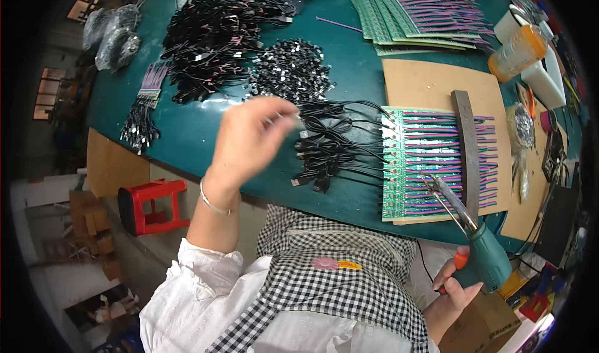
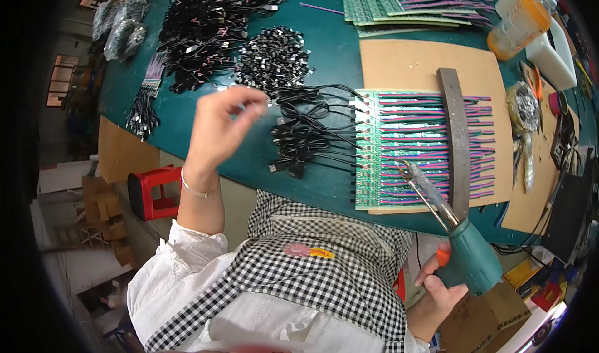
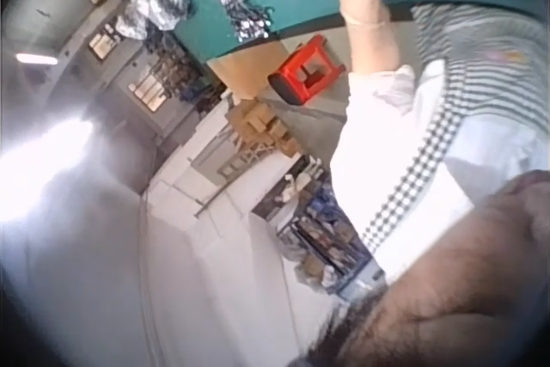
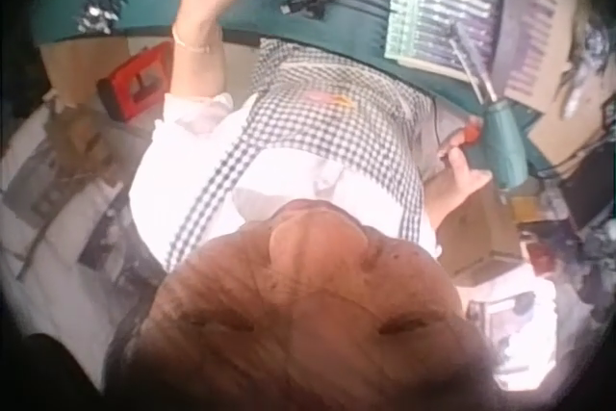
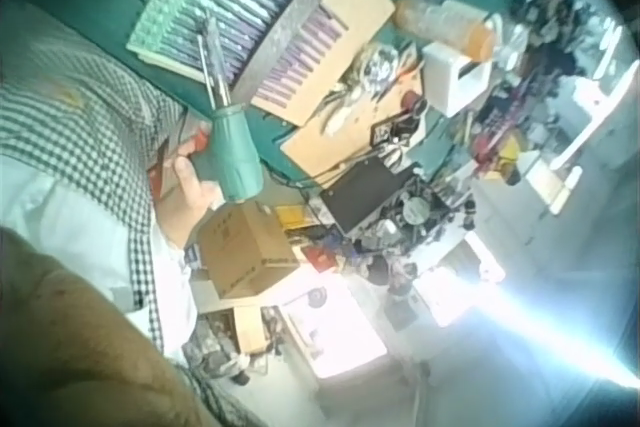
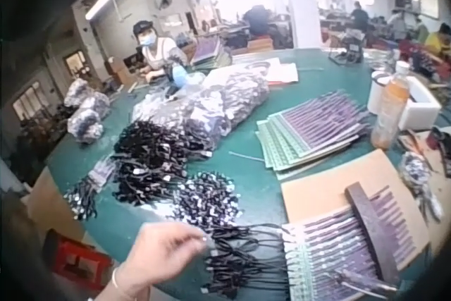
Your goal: The person solders black wires to LED circuit boards with a soldering gun.
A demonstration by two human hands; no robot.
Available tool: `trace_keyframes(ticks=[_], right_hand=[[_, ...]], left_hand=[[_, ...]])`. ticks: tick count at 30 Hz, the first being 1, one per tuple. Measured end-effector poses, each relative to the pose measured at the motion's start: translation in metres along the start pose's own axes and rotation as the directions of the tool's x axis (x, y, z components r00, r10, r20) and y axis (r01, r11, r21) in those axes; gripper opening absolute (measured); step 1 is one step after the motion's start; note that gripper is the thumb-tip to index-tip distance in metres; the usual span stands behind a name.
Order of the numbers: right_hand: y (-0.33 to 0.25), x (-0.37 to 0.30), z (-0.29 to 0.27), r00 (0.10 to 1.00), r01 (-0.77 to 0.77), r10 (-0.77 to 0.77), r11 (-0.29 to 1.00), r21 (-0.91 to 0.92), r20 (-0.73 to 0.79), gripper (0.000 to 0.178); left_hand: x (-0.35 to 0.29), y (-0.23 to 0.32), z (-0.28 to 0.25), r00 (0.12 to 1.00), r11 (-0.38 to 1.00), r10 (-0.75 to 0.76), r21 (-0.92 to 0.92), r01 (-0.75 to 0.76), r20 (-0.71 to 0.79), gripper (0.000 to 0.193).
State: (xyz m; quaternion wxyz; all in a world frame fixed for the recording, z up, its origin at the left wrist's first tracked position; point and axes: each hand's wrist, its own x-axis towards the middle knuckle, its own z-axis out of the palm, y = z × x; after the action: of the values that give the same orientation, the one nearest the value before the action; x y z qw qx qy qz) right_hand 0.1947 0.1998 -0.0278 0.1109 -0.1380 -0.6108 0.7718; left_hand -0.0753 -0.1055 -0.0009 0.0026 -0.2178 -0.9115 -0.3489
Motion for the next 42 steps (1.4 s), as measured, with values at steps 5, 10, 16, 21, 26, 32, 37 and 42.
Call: trace_keyframes(ticks=[5,10,16,21,26,32,37,42], right_hand=[[0.007,0.0,-0.004,1.0,0.016,-0.016,1.0,-0.005,-0.002,0.064],[0.006,0.003,0.001,1.0,0.004,-0.004,0.999,-0.036,-0.014,0.066],[0.005,0.007,0.008,1.0,0.009,-0.01,0.999,-0.04,-0.017,0.066],[0.004,0.007,0.008,1.0,-0.005,0.005,0.999,-0.035,-0.011,0.066],[0.005,0.009,0.011,1.0,0.008,-0.008,1.0,0.018,-0.006,0.063],[0.007,0.008,0.015,1.0,0.021,-0.02,1.0,0.012,-0.007,0.064],[0.004,0.009,0.029,0.997,-0.014,0.016,0.999,0.032,-0.071,0.066],[0.007,0.023,0.053,0.992,-0.01,0.016,0.999,0.054,-0.124,0.068]], left_hand=[[0.005,-0.083,-0.046,0.925,0.759,0.187,0.646,0.078,-0.332,0.015],[0.013,-0.134,-0.058,0.921,0.759,0.207,0.649,0.062,-0.331,0.012],[0.012,-0.142,-0.066,0.819,0.887,0.344,0.446,-0.122,-0.459,0.016],[0.007,-0.111,-0.077,0.635,0.952,0.304,0.21,-0.222,-0.71,0.011],[-0.008,-0.074,-0.064,0.72,0.969,0.091,-0.106,-0.224,-0.688,0.013],[-0.018,-0.051,-0.011,0.978,0.893,-0.123,-0.448,0.034,-0.171,0.042],[-0.025,-0.018,0.005,0.993,0.845,-0.091,-0.521,0.117,0.076,0.053],[-0.036,0.045,0.027,0.981,0.857,0.001,-0.506,0.099,0.194,0.061]])
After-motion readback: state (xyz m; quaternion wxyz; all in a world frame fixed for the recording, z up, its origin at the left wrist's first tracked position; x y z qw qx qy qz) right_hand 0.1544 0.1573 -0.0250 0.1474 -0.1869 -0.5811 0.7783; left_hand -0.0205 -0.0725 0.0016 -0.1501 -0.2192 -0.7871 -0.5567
